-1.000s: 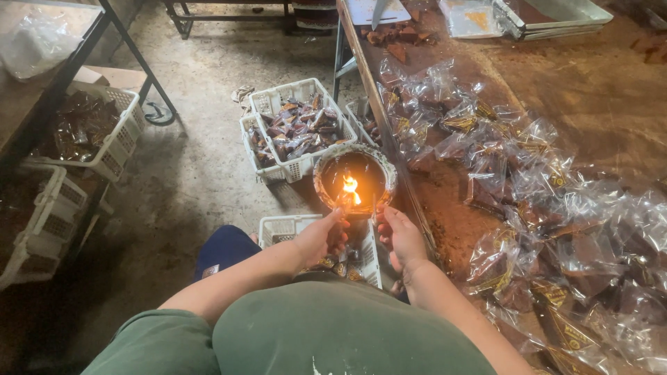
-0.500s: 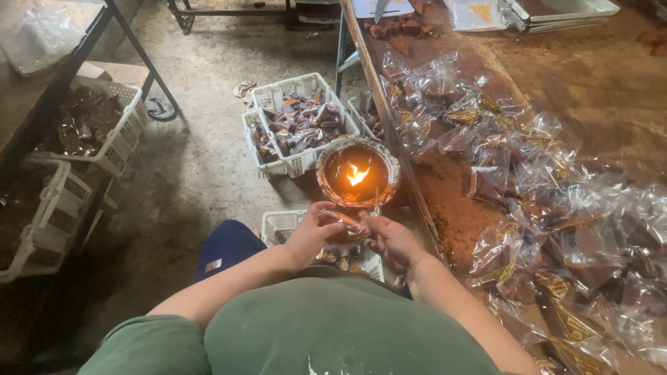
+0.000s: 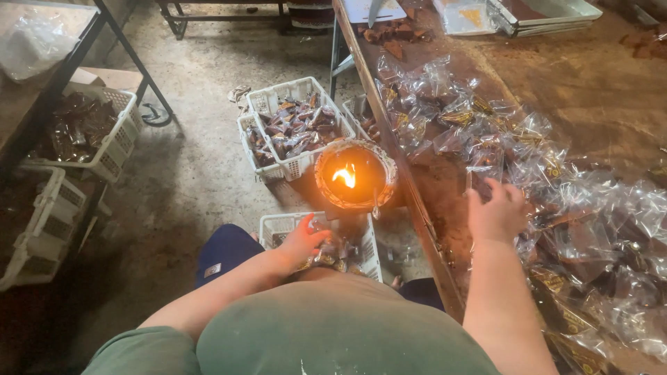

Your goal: Sealing plastic pastry bags by folding the top and passing it over a small flame.

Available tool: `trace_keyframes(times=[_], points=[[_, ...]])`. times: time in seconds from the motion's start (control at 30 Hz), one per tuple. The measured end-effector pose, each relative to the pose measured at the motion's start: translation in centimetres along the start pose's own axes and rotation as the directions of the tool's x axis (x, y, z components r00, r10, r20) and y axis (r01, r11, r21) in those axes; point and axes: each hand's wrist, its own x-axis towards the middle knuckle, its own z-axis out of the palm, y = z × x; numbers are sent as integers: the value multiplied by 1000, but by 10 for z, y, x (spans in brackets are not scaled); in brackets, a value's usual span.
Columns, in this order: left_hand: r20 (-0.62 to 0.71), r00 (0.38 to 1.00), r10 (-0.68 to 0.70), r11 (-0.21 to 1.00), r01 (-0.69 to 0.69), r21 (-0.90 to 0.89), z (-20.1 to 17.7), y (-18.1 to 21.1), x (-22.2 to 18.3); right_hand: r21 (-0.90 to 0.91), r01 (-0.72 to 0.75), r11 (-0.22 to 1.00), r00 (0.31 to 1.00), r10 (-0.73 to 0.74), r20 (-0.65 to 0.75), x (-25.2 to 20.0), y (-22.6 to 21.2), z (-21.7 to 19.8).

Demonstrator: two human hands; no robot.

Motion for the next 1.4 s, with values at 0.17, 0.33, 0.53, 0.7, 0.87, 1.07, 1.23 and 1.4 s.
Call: trace_keyframes(times=[0.17, 0.33, 0.53, 0.7, 0.87, 1.07, 1.23, 1.4], points=[[126, 990, -57, 991, 40, 127, 6, 26, -27, -9, -346, 938, 903, 336, 270, 6, 34, -19], [172, 971, -168, 927, 96, 363, 7, 68, -69, 432, -143, 891, 950, 246, -194, -7, 27, -27], [367, 928, -68, 992, 23, 126, 8, 57, -64, 633, 563, 531, 803, -170, -571, -62, -84, -85], [498, 813, 303, 915, -101, -392, 15, 48, -73, 921, 15, 389, 718, -645, 261, -147, -137, -65], [386, 860, 335, 942, -297, -156, 4, 37, -52, 914, -147, 378, 725, -588, 360, -155, -146, -52], [328, 919, 217, 946, -115, -304, 2, 62, -91, 940, 121, 320, 513, -831, 217, -154, -139, -30], [558, 775, 296, 938, -126, -323, 11, 80, -84, 932, 224, 285, 641, -764, 79, -145, -129, -2], [408, 824, 393, 918, -376, -126, 1, 35, -43, 676, -53, 735, 675, -473, 567, -139, -118, 18]])
